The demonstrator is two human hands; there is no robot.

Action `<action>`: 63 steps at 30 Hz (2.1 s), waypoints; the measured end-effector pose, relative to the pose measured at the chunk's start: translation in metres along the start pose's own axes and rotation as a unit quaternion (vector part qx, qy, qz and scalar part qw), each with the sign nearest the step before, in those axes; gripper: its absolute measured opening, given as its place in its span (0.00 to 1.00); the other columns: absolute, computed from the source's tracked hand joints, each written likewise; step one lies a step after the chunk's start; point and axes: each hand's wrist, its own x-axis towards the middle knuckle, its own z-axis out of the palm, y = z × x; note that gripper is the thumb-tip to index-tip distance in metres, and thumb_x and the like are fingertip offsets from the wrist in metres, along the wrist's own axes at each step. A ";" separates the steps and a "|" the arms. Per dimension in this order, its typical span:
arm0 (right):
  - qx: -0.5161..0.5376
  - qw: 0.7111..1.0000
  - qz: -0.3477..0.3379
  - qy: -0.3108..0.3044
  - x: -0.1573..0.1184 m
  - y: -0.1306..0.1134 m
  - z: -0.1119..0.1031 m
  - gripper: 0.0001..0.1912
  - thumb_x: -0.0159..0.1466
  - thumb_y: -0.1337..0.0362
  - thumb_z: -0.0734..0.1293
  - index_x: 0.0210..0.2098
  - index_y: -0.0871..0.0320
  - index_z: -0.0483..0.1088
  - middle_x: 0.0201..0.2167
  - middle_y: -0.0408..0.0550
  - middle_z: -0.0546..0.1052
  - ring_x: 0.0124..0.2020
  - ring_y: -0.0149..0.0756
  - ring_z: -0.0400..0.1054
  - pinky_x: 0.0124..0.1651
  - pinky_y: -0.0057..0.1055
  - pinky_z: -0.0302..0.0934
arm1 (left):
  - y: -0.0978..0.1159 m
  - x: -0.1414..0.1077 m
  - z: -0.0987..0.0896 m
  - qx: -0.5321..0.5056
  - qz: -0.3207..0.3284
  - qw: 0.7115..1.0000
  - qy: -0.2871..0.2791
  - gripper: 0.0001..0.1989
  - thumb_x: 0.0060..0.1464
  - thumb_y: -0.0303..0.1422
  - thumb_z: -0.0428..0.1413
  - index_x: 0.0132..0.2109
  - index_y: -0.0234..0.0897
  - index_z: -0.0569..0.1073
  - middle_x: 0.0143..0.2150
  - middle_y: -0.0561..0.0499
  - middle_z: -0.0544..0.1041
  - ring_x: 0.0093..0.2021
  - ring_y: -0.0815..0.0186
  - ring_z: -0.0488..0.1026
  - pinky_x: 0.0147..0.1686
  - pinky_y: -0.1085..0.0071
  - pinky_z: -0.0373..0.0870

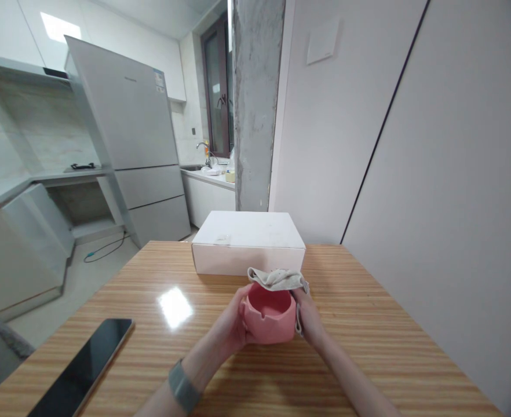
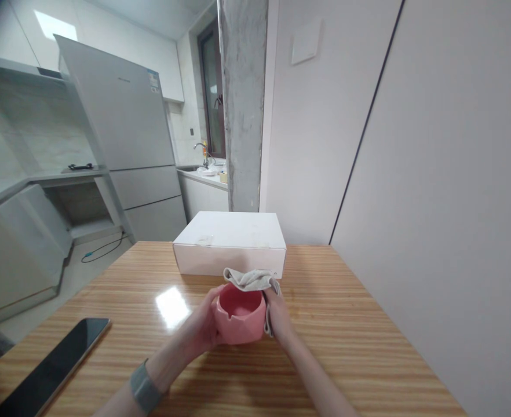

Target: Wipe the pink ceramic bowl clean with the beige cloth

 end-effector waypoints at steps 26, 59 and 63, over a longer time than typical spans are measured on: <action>-0.038 0.999 -0.026 0.025 -0.007 -0.005 0.001 0.14 0.47 0.52 0.73 0.29 0.53 0.77 0.33 0.47 0.81 0.41 0.47 0.72 0.53 0.41 0.60 | -0.008 0.004 -0.005 -0.032 -0.001 0.999 -0.033 0.30 0.55 0.53 0.51 0.55 0.34 0.71 0.48 0.44 0.79 0.43 0.58 0.77 0.35 0.68 0.73; -0.027 0.996 -0.061 0.056 -0.009 0.005 -0.004 0.11 0.54 0.53 0.70 0.32 0.53 0.76 0.36 0.45 0.80 0.44 0.43 0.71 0.55 0.39 0.58 | 0.000 -0.010 -0.001 -0.024 0.007 0.995 -0.098 0.26 0.58 0.48 0.50 0.51 0.30 0.73 0.45 0.41 0.79 0.40 0.60 0.78 0.36 0.69 0.74; -0.023 0.999 -0.014 0.039 -0.004 0.000 -0.008 0.14 0.52 0.52 0.71 0.33 0.54 0.77 0.36 0.46 0.80 0.44 0.46 0.72 0.53 0.41 0.61 | 0.003 -0.008 -0.004 -0.036 -0.034 0.996 -0.076 0.28 0.55 0.51 0.51 0.49 0.29 0.74 0.41 0.42 0.81 0.38 0.60 0.78 0.35 0.70 0.73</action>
